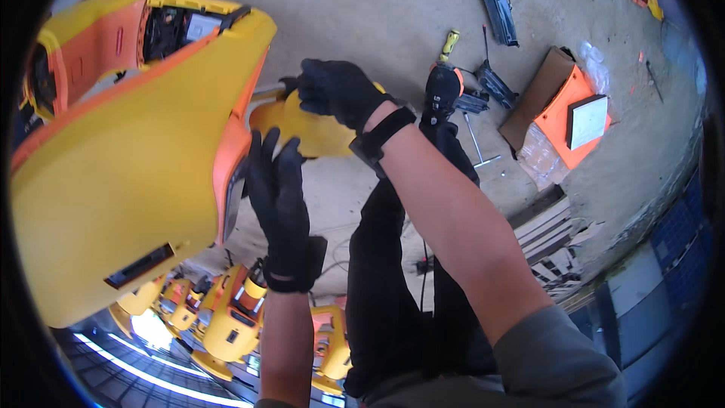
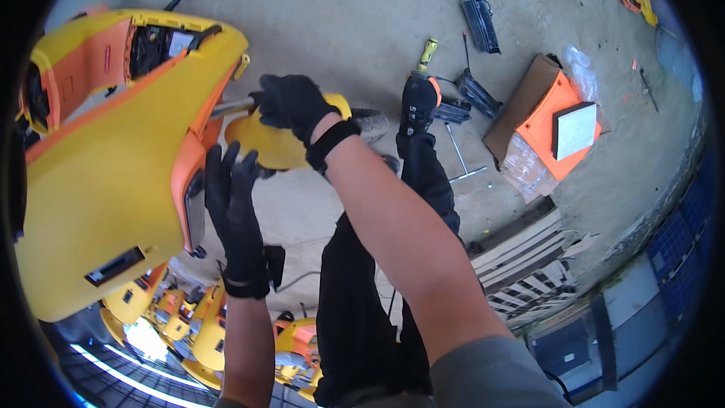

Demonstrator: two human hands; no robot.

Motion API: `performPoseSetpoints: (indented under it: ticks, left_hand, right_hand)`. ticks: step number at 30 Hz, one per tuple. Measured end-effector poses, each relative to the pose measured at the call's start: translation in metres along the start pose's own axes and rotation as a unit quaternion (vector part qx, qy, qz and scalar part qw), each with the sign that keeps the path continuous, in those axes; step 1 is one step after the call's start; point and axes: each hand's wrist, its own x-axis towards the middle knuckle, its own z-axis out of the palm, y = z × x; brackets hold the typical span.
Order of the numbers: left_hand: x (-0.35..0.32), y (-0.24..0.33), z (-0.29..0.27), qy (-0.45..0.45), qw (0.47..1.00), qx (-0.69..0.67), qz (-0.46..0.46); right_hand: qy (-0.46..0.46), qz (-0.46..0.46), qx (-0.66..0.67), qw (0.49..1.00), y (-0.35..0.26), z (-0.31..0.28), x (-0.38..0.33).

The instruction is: The person aligns and presses a yellow front fairing onto an orange motorcycle body frame by hand, then fits the handle-bar cover into place.

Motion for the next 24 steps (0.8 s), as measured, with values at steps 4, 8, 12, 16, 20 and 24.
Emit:
performPoseSetpoints:
  ticks: [4,8,12,16,20,24]
  left_hand:
    - [0.009,-0.015,0.007,-0.001,0.997,-0.073,0.009]
    - [0.022,-0.028,0.014,0.012,0.989,-0.145,-0.001]
    - [0.023,-0.016,0.045,0.041,0.984,-0.175,-0.003]
    - [0.028,-0.017,0.051,0.118,0.978,-0.173,-0.006]
    - [0.044,-0.022,0.063,0.121,0.982,-0.141,-0.018]
    - [0.047,-0.012,0.078,0.200,0.971,-0.129,0.035]
  right_hand:
    - [-0.005,-0.087,-0.065,0.994,0.020,-0.020,-0.013]
    - [0.040,-0.032,0.014,0.999,-0.002,-0.011,-0.029]
    - [-0.002,-0.141,-0.199,0.970,-0.036,-0.040,0.005]
    - [-0.006,-0.164,-0.357,0.919,-0.063,-0.006,0.048]
    - [-0.148,-0.421,-0.528,0.722,-0.087,0.020,0.102]
    - [-0.156,-0.383,-0.668,0.619,-0.097,0.045,0.124]
